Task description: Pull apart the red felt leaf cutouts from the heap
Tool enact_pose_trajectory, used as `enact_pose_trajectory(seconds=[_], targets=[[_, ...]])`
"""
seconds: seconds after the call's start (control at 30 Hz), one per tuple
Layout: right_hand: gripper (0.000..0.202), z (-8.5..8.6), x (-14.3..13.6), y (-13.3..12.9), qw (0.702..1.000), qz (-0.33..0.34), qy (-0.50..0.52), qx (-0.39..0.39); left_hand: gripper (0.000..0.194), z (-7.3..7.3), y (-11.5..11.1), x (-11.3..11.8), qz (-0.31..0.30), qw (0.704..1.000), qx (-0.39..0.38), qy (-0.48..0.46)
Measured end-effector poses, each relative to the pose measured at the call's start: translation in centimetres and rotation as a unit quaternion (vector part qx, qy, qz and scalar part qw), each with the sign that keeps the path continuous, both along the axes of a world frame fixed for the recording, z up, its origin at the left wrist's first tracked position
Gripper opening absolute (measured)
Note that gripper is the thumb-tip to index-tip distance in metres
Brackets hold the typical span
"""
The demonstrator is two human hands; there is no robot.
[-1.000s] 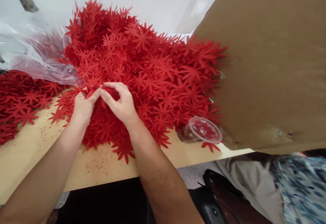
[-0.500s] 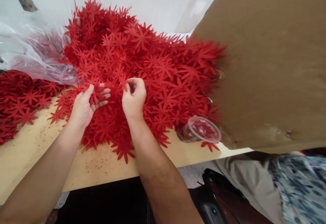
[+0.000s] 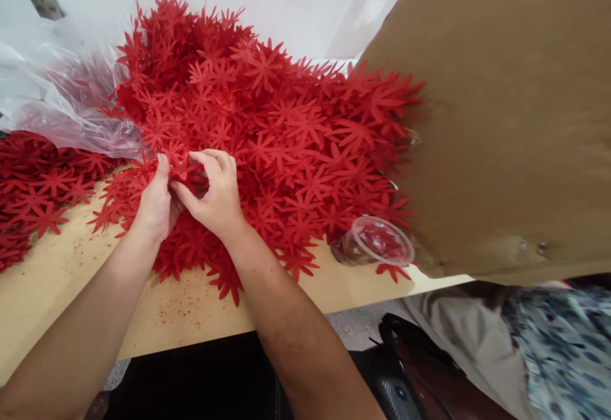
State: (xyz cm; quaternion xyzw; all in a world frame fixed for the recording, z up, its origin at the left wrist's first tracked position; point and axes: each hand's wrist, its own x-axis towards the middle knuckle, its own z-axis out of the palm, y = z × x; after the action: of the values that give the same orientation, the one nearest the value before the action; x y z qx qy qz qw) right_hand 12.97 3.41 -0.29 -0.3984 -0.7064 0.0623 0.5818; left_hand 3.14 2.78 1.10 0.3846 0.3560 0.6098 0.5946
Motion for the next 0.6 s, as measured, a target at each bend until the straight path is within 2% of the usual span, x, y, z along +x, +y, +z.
enact_pose_trajectory(seconds=[0.2, 0.3, 0.37, 0.5, 0.6], targets=[[0.030, -0.17, 0.32, 0.26, 1.000, 0.001, 0.004, 0.008, 0.048, -0.11, -0.09, 0.14, -0.001, 1.000, -0.008, 0.019], [0.042, 0.18, 0.38, -0.03, 1.000, -0.001, -0.010, 0.026, 0.046, -0.12, -0.12, 0.14, -0.003, 1.000, -0.006, 0.023], [0.042, 0.40, 0.38, -0.19, 0.999, 0.013, -0.024, 0.029, 0.046, -0.14, -0.10, 0.16, -0.005, 1.000, -0.010, 0.022], [0.012, 0.59, 0.57, -0.07, 0.999, 0.032, -0.019, 0.030, 0.049, -0.01, -0.14, 0.13, -0.004, 0.999, -0.024, 0.023], [0.011, 0.58, 0.92, 0.29, 0.997, 0.003, 0.078, 0.010, 0.053, 0.23, -0.31, -0.01, -0.020, 0.999, -0.022, 0.031]])
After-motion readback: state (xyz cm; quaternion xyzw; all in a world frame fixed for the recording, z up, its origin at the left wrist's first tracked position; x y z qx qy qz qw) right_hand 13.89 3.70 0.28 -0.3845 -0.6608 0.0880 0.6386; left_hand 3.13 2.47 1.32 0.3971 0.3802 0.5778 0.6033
